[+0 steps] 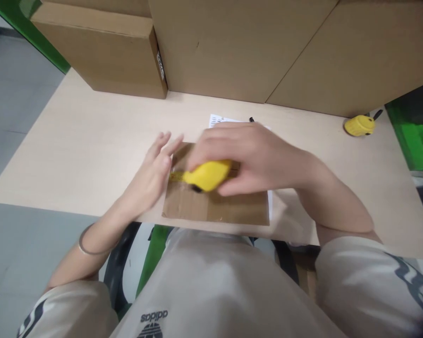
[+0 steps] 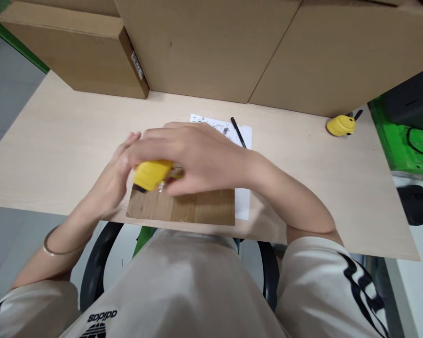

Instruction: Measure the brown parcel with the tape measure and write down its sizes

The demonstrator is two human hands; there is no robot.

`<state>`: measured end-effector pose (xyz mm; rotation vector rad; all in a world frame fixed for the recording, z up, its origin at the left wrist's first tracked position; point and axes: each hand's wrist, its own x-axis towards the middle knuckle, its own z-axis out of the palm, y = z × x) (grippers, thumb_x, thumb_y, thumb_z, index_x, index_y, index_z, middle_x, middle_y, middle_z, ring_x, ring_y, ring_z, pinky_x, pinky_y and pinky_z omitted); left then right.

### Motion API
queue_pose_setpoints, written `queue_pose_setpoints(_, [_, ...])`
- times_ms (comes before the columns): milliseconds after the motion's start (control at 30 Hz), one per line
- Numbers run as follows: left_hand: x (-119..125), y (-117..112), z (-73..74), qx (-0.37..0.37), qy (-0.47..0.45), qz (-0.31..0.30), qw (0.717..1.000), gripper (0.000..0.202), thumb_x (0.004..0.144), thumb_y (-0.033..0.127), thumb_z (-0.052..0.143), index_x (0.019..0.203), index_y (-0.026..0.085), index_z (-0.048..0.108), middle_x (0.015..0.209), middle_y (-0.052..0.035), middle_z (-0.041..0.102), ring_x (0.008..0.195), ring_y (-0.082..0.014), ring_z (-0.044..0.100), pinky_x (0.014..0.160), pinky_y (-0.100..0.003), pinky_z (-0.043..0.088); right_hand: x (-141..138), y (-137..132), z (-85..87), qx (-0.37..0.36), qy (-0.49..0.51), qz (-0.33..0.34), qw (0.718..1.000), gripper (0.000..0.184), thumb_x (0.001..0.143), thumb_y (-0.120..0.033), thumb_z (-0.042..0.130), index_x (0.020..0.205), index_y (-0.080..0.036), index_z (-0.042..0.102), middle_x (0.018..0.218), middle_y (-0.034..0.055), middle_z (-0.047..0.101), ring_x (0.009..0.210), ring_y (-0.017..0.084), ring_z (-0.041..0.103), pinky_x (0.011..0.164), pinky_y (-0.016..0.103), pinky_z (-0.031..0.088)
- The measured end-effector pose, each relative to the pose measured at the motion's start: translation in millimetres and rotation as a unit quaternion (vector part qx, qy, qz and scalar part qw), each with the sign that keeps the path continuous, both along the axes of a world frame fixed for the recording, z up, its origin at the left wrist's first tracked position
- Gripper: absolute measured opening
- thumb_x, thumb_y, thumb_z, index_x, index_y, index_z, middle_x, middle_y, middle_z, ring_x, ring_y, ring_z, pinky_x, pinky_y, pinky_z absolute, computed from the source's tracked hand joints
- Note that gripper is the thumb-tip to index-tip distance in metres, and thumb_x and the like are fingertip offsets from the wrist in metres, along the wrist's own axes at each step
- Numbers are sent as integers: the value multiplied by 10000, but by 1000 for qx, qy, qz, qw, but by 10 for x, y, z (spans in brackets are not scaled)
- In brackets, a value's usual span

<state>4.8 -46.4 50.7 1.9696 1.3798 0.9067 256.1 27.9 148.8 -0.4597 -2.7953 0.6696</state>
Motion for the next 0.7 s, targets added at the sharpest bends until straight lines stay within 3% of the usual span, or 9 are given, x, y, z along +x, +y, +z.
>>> queue_pose_setpoints(67, [162,-264,134,159,96,17,983,636,1070,363,505,1668,321,291,1719,-85,393,1660,-395,233,1332,-700,260,315,-85,50,-41,12,2,999,173,912,-286,665,1082,-310,679,1106,-17,751,1002,210,673,890,368,487])
queue_pose_setpoints(100, [255,-383,182,227,122,-17,966,695,1040,299,551,1676,299,270,1670,-105,466,1634,-357,322,1310,-645,364,456,-145,52,-60,14,3,998,146,906,-278,687,1047,-304,662,1090,-12,754,965,201,667,864,359,488])
queue_pose_setpoints(167, [435,-552,225,313,154,-106,931,654,1005,235,587,1613,120,376,1453,-187,660,1513,-322,518,1197,-524,555,665,-280,13,-93,9,14,996,164,892,-226,702,1024,-297,635,1112,-3,755,909,178,647,787,327,480])
queue_pose_setpoints(233, [574,-611,195,328,178,-167,913,460,994,226,601,1400,15,561,1264,-224,752,1324,-333,677,1071,-458,646,758,-407,-60,-111,-13,19,994,199,871,-165,688,1018,-289,637,1147,2,742,899,160,637,742,299,470])
queue_pose_setpoints(333, [659,-560,88,324,180,-199,907,287,1007,229,562,1207,36,635,1162,-223,781,1147,-321,759,957,-424,675,747,-505,-162,-123,-42,13,991,209,838,-130,676,995,-268,670,1133,16,716,895,152,646,723,280,473])
queue_pose_setpoints(467, [628,-489,24,317,181,-226,903,330,1021,304,536,1260,100,636,1195,-200,756,1186,-314,725,989,-424,623,710,-357,-178,-135,-41,17,990,173,867,-179,686,1022,-254,702,1125,52,696,896,169,648,719,290,493])
queue_pose_setpoints(600, [628,-508,54,314,227,-244,889,461,1043,402,516,1461,221,587,1172,-142,728,1154,-292,702,1014,-404,559,751,104,-98,-137,-39,-7,990,214,900,-258,683,1107,-269,738,1150,64,697,1002,211,654,835,350,547])
queue_pose_setpoints(700, [659,-524,55,321,258,-231,882,481,1060,456,487,1481,245,586,1166,-125,719,1113,-283,691,1022,-398,536,775,480,-79,-101,-16,-65,993,270,926,-352,682,1179,-282,748,1159,64,705,1034,226,657,870,380,556])
